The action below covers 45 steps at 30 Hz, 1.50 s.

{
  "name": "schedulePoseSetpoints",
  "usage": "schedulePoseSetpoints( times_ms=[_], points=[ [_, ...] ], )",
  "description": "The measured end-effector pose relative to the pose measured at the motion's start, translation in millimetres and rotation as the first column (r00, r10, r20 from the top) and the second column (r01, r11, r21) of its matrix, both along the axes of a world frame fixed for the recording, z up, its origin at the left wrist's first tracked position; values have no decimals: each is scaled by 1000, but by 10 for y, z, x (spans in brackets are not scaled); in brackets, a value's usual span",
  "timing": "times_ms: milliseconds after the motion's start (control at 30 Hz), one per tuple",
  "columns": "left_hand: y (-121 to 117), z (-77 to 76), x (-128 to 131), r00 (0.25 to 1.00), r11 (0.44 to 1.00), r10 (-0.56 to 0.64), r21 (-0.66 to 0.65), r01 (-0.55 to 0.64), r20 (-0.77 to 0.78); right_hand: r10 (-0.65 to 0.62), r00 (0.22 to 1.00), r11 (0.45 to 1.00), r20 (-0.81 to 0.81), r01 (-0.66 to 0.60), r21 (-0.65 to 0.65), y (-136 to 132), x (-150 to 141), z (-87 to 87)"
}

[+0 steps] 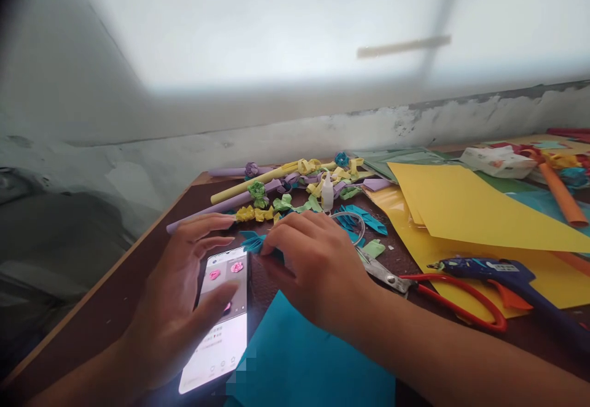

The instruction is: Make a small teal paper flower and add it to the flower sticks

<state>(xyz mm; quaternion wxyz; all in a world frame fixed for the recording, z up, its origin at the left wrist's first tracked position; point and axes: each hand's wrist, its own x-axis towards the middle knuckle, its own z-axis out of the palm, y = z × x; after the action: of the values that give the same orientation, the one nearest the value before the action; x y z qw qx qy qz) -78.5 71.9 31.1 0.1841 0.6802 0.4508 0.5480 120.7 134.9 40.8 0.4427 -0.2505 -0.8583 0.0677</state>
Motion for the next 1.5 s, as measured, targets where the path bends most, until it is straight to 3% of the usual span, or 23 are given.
schedulePoseSetpoints(
  times_ms=[100,233,500,667,1067,1333,1500],
  points=[
    [7,19,-10,977,989,68,141,-40,-201,1,992,992,127,-18,128,-18,4,21],
    [57,55,-6,950,990,88,136,-49,-301,0,984,974,178,-40,223,-46,14,42],
    [54,51,-25,973,993,-25,-119,-3,-231,107,962,951,251,-173,257,-19,58,37],
    [96,43,13,992,953,-109,-277,122,62,131,966,961,225,-179,213,11,38,38],
    [116,104,36,990,930,-20,-360,70,141,137,971,962,198,-178,208,21,35,29],
    [92,20,-12,993,990,-30,-143,13,-116,146,979,989,143,-144,-28,33,26,-22],
    [94,50,0,968,999,-44,-18,41,-245,136,981,989,141,-125,-84,24,39,-17]
  ],
)
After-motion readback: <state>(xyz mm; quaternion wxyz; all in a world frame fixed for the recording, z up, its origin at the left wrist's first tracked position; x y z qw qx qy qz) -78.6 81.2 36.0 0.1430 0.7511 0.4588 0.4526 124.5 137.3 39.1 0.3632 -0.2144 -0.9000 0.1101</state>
